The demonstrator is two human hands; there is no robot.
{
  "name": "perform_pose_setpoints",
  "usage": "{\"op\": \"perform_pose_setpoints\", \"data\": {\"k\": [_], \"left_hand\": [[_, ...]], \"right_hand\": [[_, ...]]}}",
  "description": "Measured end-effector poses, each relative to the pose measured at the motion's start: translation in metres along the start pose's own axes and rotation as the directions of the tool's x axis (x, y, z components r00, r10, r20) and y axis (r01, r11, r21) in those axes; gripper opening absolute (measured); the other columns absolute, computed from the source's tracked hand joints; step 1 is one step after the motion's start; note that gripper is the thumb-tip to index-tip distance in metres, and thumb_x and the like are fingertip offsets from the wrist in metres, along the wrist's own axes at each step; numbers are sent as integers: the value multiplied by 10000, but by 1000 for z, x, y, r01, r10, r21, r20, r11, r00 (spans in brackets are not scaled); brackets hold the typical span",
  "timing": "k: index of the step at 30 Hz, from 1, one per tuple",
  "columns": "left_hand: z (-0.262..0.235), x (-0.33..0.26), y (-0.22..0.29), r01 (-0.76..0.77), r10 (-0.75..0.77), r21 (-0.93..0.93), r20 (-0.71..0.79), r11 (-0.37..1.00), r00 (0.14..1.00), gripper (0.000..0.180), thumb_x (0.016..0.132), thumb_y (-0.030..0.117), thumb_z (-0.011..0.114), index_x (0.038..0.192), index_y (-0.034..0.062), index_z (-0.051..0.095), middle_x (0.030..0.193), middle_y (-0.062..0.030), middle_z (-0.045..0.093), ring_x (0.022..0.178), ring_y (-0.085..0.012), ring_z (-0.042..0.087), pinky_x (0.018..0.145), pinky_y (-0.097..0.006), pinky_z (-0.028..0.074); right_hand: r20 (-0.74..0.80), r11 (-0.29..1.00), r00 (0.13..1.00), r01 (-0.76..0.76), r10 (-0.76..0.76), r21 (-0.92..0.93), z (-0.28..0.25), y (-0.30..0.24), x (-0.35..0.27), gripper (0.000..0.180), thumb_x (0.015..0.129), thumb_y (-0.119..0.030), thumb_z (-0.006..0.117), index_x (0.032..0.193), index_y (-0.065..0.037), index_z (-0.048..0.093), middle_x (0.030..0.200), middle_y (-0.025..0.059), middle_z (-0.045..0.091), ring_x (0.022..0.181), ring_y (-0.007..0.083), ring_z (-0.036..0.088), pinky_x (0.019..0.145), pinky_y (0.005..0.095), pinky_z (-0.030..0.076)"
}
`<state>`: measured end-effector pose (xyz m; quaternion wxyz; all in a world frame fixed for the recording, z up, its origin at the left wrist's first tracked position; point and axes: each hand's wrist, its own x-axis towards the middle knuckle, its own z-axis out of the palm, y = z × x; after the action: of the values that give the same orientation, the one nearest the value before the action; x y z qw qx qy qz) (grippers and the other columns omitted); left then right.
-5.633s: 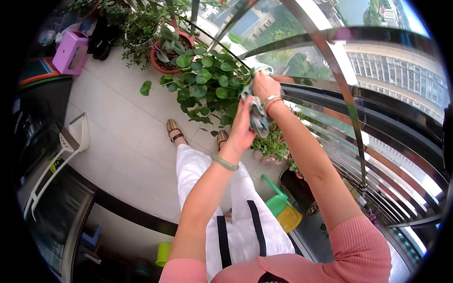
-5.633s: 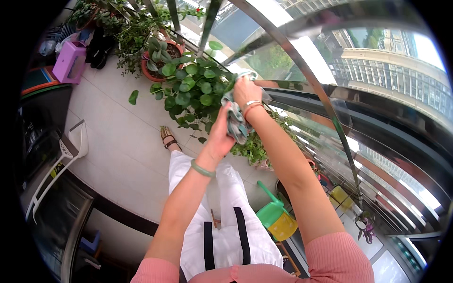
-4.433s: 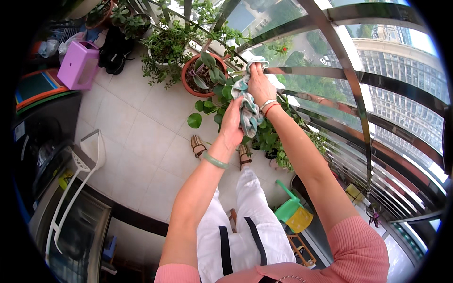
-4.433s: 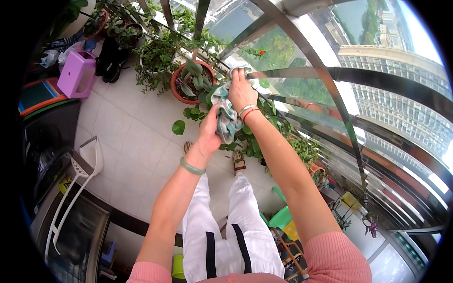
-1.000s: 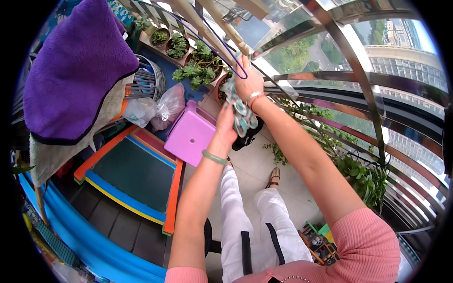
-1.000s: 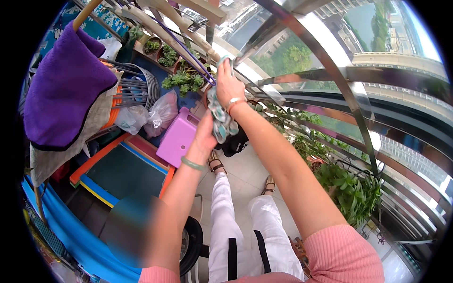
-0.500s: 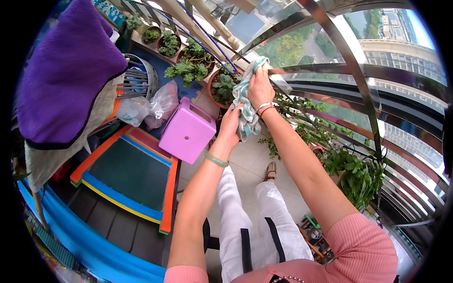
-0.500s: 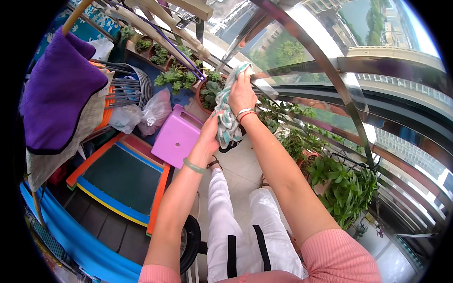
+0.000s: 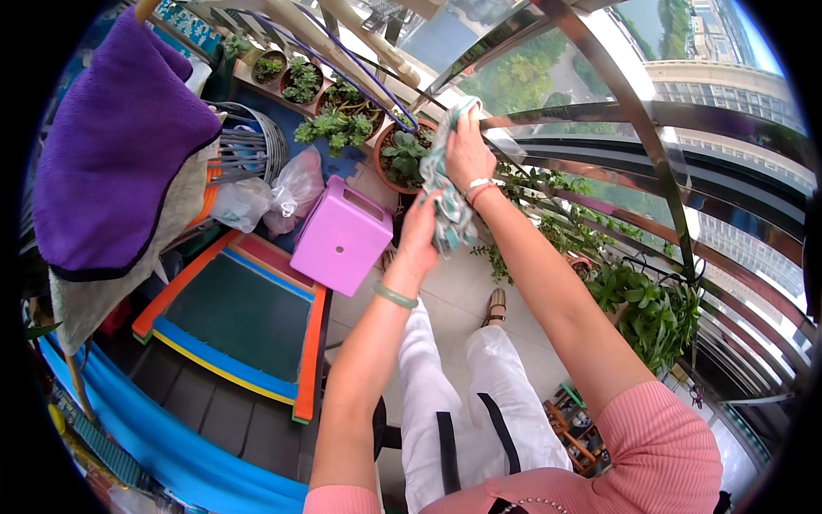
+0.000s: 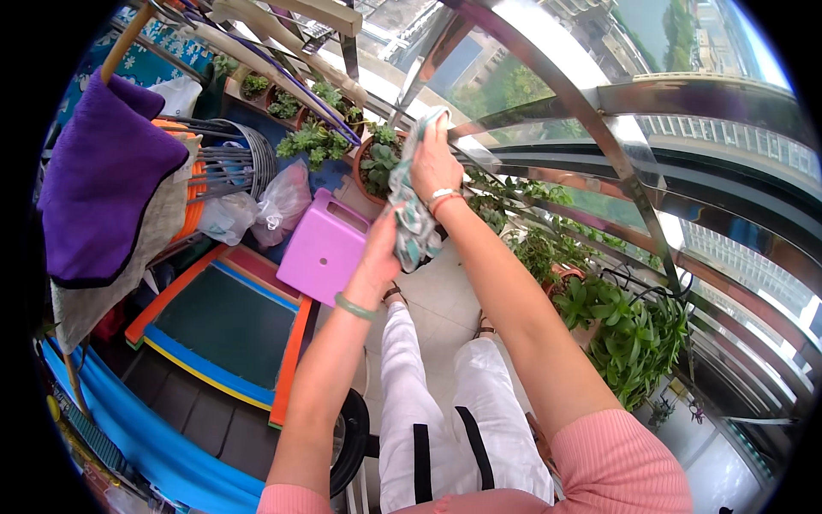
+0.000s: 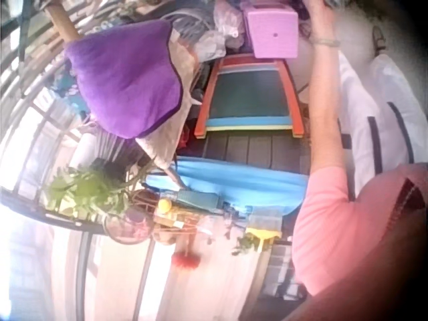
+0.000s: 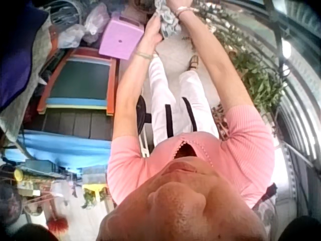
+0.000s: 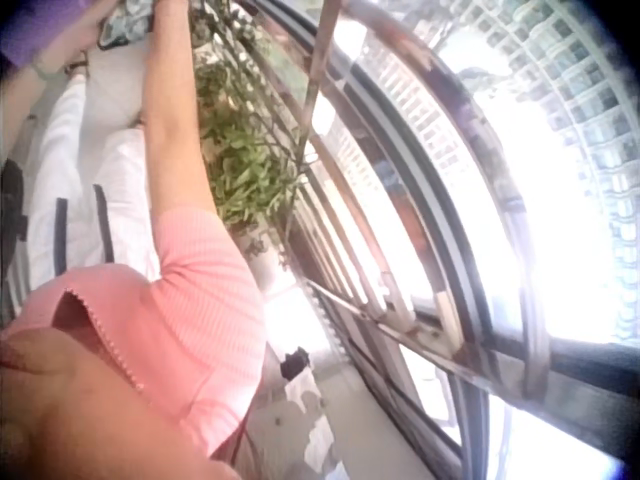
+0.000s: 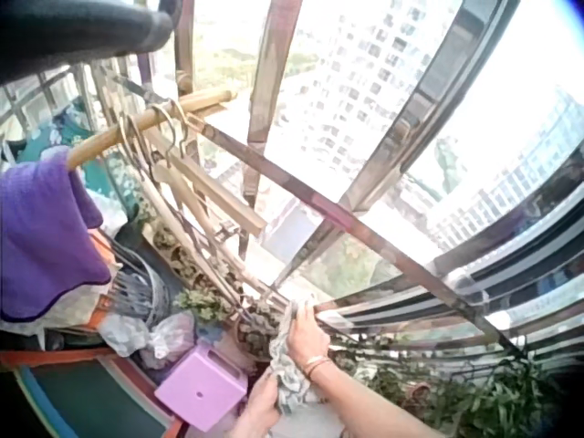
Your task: The person cleans the balcony window frame and glass panels using a cloth. They then wring the cloth in a green bucket and proceed to wipe the balcony floor and the base of several potted plants. The person also moves a pair of pink shoes and a pair of black sandals to clean underneath them.
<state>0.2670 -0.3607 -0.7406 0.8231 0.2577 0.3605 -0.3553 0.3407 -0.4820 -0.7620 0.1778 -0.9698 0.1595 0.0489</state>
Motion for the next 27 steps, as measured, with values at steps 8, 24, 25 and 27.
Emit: {"op": "perform_pose_setpoints", "data": {"k": [8, 24, 25, 27], "left_hand": [[-9, -2, -4, 1, 2, 47, -45, 999, 999, 286, 939, 180, 544, 1202, 71, 550, 1027, -29, 641, 887, -136, 630, 745, -300, 524], [11, -46, -14, 99, -107, 188, 29, 977, 994, 540, 906, 176, 631, 1387, 23, 438, 1188, -53, 608, 1026, -118, 588, 866, -267, 468], [21, -42, -13, 85, -101, 195, 70, 977, 992, 544, 906, 175, 630, 1392, 27, 433, 1188, -51, 606, 1028, -117, 586, 867, -267, 467], [31, -29, -16, 72, -77, 151, 29, 986, 997, 526, 914, 167, 613, 1391, 54, 424, 1180, -43, 603, 1020, -124, 586, 852, -276, 475]], "right_hand": [[61, 998, 998, 10, -7, -55, -1, -4, -11, 573, 863, -97, 429, 1421, -86, 296, 1550, 117, 243, 806, 364, 669, 661, 482, 527], [50, 557, 830, -416, 556, 719, -13, 72, -85, 276, 896, -98, 508, 1090, 43, 644, 934, 100, 696, 797, 137, 617, 720, 284, 479], [-87, 605, 841, -308, 534, 734, -19, 73, -76, 273, 909, -99, 510, 1097, 56, 633, 963, 95, 691, 806, 127, 600, 724, 270, 475], [-112, 656, 862, -286, 495, 699, -36, 52, -51, 294, 916, -130, 526, 1136, 45, 611, 997, 136, 689, 893, 202, 643, 797, 302, 482]]}}
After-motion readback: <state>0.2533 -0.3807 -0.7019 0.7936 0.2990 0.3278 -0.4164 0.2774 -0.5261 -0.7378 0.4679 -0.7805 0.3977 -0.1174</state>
